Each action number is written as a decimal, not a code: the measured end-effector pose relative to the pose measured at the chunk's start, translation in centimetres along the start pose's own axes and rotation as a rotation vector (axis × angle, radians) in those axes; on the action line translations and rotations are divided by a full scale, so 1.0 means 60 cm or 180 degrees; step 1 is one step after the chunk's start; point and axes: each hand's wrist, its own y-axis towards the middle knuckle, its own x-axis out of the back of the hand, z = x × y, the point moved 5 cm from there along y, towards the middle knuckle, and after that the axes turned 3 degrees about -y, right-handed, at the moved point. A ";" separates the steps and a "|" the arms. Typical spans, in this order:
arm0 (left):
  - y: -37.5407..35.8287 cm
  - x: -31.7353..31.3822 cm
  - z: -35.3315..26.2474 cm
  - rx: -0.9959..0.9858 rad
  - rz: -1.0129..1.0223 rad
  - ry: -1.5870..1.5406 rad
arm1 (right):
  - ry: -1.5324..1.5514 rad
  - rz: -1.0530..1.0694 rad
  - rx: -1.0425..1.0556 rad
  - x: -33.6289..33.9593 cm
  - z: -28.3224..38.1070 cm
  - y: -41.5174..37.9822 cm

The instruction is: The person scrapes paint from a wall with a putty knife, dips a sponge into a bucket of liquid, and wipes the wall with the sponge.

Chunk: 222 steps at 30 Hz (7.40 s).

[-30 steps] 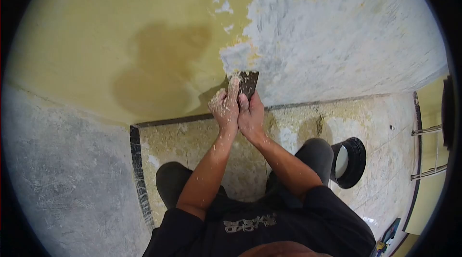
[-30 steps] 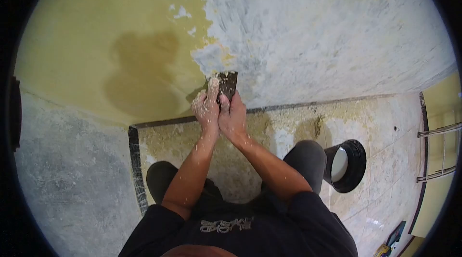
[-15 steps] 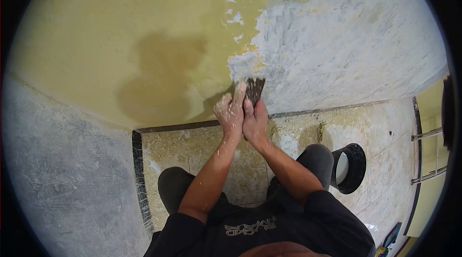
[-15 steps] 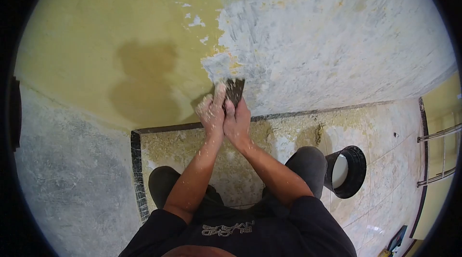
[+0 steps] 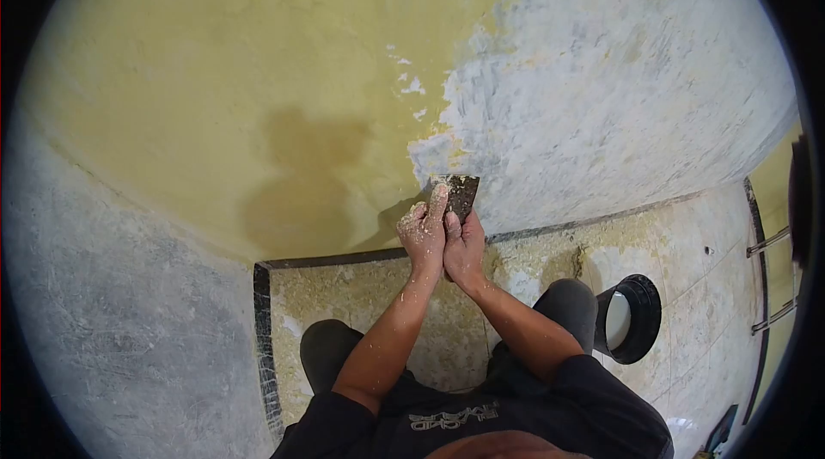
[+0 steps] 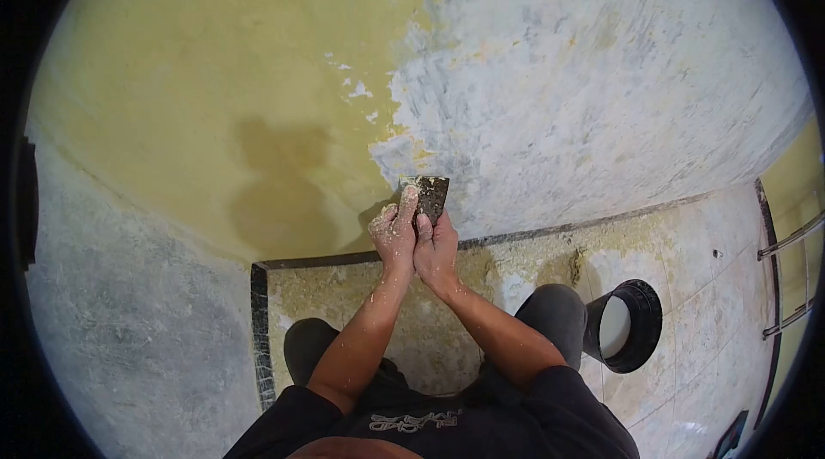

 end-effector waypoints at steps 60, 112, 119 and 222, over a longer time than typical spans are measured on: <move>0.014 -0.023 -0.130 -0.0249 0.0202 -0.0396 | 0.0261 0.0515 0.0687 -0.004 0.134 0.062; 0.001 -0.054 -0.164 -0.0434 0.0412 -0.0003 | 0.0230 0.0434 -0.0052 0.025 0.164 0.070; 0.009 -0.051 -0.159 -0.0754 0.0407 0.0100 | 0.0161 0.0430 -0.0132 0.026 0.163 0.064; 0.033 -0.015 -0.167 -0.0684 0.0226 0.0789 | -0.0196 0.0301 -0.0161 -0.007 0.171 0.057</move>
